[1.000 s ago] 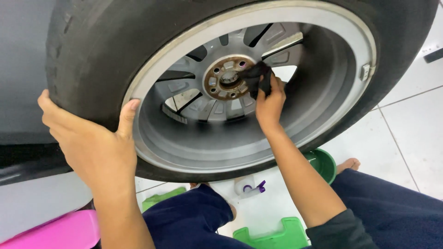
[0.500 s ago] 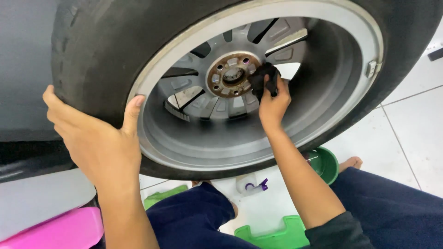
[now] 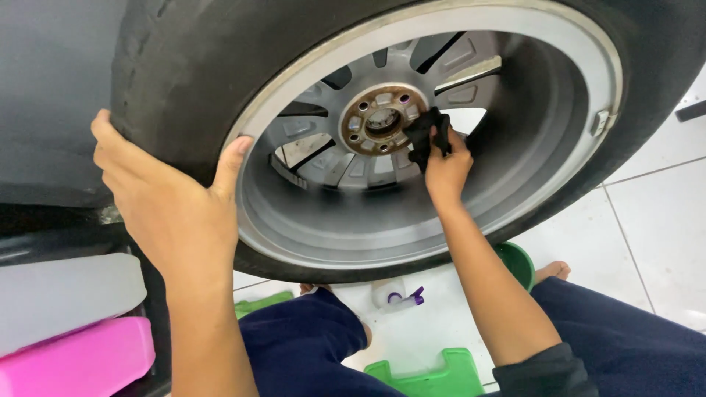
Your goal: The person cleans the inner barrel and spokes of a car wheel using a black cloth. They hold the tire with their left hand while scrubbing the rim with their right hand, occasionally dipping the cloth into a green bucket on the floor.
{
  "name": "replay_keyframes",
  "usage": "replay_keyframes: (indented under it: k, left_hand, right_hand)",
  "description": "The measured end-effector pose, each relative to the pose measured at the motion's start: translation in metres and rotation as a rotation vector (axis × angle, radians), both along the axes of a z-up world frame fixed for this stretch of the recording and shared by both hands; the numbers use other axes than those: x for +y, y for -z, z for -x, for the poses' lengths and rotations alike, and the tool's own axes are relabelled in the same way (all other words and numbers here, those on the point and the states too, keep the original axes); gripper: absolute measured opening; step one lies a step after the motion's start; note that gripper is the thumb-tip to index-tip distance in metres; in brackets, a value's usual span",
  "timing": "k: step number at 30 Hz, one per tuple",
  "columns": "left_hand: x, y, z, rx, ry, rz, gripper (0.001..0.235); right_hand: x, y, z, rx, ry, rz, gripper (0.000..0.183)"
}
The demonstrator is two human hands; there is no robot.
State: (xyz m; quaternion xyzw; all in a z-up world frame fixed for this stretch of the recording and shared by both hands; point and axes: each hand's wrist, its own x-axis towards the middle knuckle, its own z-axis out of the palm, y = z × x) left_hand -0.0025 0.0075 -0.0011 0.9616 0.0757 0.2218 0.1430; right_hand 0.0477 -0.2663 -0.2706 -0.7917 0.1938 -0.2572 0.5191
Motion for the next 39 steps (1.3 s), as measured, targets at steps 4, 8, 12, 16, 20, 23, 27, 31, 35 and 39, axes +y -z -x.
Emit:
replay_keyframes:
  k: [4, 8, 12, 16, 20, 23, 27, 31, 35, 39]
  left_hand:
    - [0.002, 0.003, 0.001, 0.0, -0.004, -0.039, 0.105]
    - [0.003, 0.004, -0.001, -0.02, 0.011, -0.043, 0.105]
    - [0.003, 0.003, 0.0, -0.001, 0.007, -0.042, 0.104]
    - [0.001, 0.002, -0.002, 0.005, -0.013, -0.039, 0.106]
    - [0.0, 0.002, -0.002, -0.015, 0.008, -0.035, 0.105]
    - [0.002, 0.003, 0.0, 0.007, -0.009, -0.056, 0.105]
    - [0.004, 0.003, 0.002, -0.004, 0.002, -0.039, 0.104]
    - [0.002, 0.004, -0.002, -0.017, -0.005, -0.04, 0.105]
    - [0.002, 0.004, -0.001, 0.009, -0.005, -0.038, 0.106]
    - [0.002, 0.004, -0.001, -0.002, 0.008, -0.026, 0.105]
  right_hand:
    - [0.006, 0.051, 0.015, 0.26, -0.065, -0.051, 0.035]
    - [0.014, 0.051, 0.025, 0.26, -0.223, -0.094, 0.031]
    - [0.018, 0.024, 0.015, 0.052, 0.091, -0.115, 0.021]
    - [0.021, 0.031, 0.003, -0.021, 0.09, 0.007, 0.022]
    - [0.024, 0.044, 0.022, 0.141, -0.003, -0.076, 0.027]
    - [0.023, 0.051, 0.033, 0.348, -0.156, -0.116, 0.035]
    - [0.023, 0.038, 0.013, 0.036, 0.121, -0.177, 0.021]
    - [0.032, 0.05, 0.004, 0.065, 0.131, -0.174, 0.02]
    - [0.024, 0.06, 0.019, 0.297, -0.05, -0.171, 0.029]
    - [0.011, 0.053, 0.015, 0.246, 0.013, -0.198, 0.028]
